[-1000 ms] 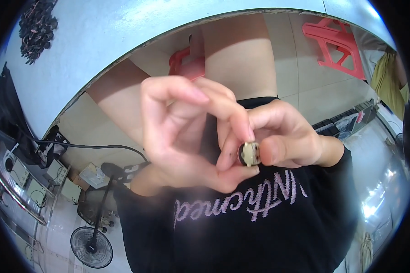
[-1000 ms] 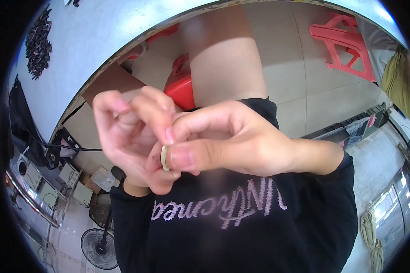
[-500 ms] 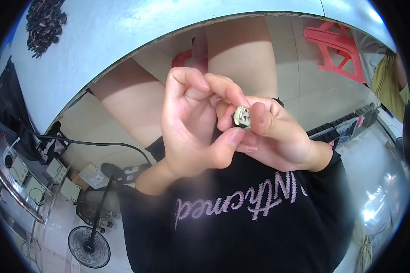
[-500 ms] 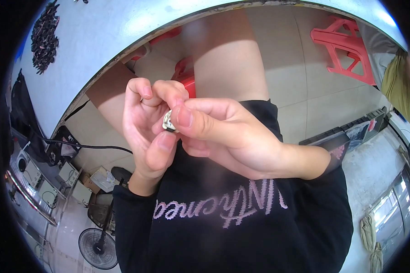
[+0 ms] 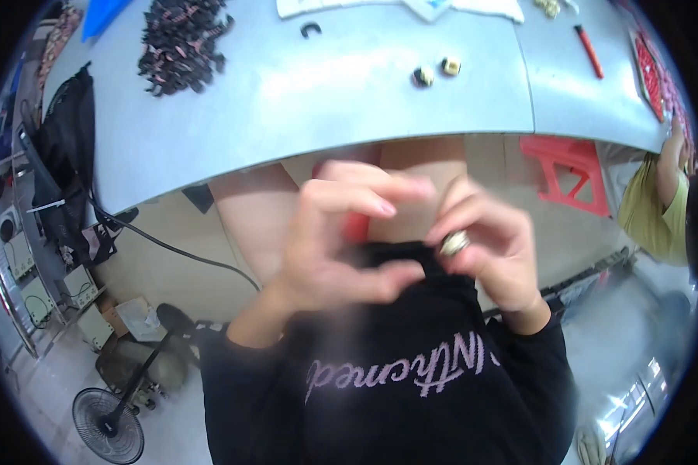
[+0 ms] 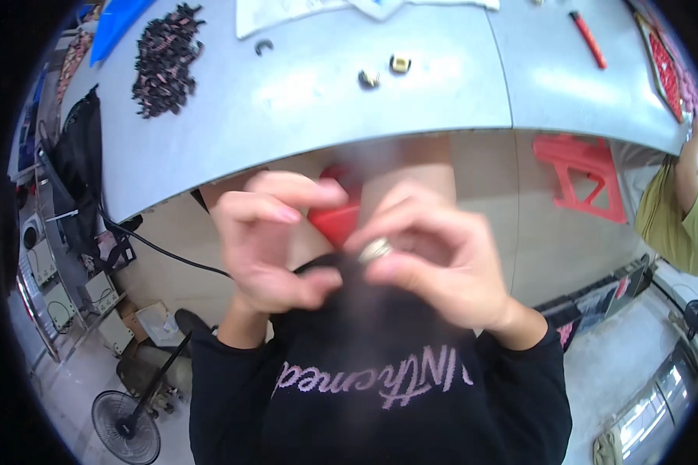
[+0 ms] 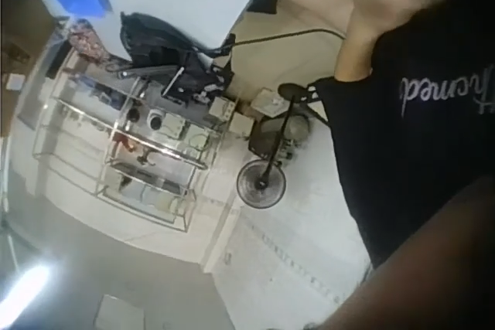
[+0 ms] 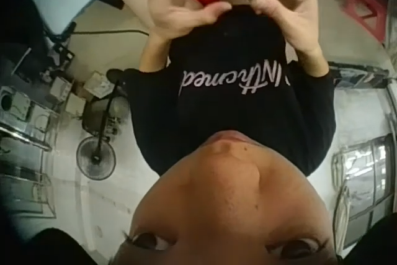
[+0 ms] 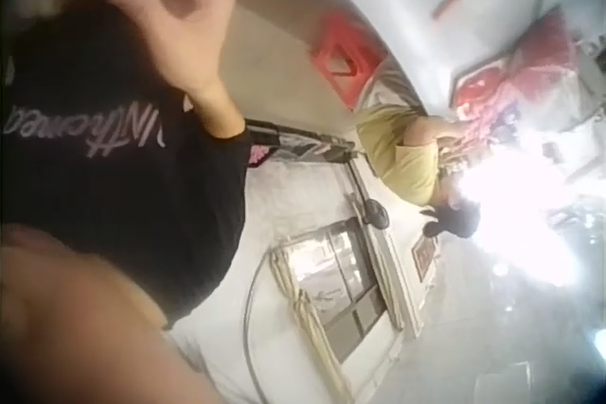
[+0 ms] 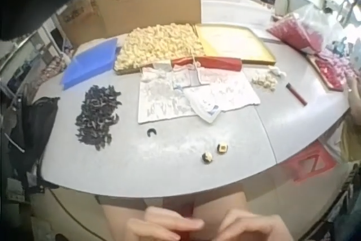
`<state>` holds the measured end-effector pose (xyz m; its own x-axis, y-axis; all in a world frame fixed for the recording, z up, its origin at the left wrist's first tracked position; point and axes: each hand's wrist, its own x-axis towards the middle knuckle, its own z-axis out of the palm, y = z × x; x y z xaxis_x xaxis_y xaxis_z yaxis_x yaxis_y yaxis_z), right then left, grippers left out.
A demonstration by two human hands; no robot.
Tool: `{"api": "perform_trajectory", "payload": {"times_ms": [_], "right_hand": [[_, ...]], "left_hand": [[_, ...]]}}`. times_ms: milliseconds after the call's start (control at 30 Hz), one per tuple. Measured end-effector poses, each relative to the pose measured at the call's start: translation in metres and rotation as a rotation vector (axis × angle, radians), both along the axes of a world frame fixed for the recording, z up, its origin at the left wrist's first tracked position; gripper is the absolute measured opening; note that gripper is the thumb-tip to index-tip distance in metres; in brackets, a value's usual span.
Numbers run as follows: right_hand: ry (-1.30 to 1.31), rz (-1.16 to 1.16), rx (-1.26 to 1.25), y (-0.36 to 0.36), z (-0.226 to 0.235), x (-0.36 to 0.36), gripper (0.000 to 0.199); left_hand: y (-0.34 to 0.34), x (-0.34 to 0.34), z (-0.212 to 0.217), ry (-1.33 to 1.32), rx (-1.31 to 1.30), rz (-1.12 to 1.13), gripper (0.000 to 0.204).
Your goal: Applying glue to black components and attaching them to small yellow toy heads at a factory workbench.
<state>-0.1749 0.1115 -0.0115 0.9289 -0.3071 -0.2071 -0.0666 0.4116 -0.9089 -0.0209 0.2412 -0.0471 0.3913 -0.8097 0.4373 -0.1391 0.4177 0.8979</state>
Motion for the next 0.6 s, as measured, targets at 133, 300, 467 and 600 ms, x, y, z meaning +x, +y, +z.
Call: {"api": "perform_trajectory", "payload": {"times_ms": [133, 300, 467, 600], "right_hand": [[0.049, -0.484, -1.132, -0.048, -0.008, 0.028, 0.023], [0.095, -0.436, -1.325, -0.070, -0.022, 0.050, 0.025], [0.066, -0.398, -1.397, -0.080, -0.025, 0.054, 0.035], [0.034, -0.459, -1.349, -0.103, -0.015, 0.052, 0.031]], "left_hand": [[-0.021, 0.078, 0.019, -0.594, 0.232, 0.363, 0.022], [-0.044, 0.130, 0.030, -0.849, 0.313, 0.263, 0.031], [-0.056, 0.136, 0.030, -0.757, 0.381, 0.153, 0.043], [-0.057, 0.134, 0.027, -0.644, 0.437, 0.144, 0.046]]}}
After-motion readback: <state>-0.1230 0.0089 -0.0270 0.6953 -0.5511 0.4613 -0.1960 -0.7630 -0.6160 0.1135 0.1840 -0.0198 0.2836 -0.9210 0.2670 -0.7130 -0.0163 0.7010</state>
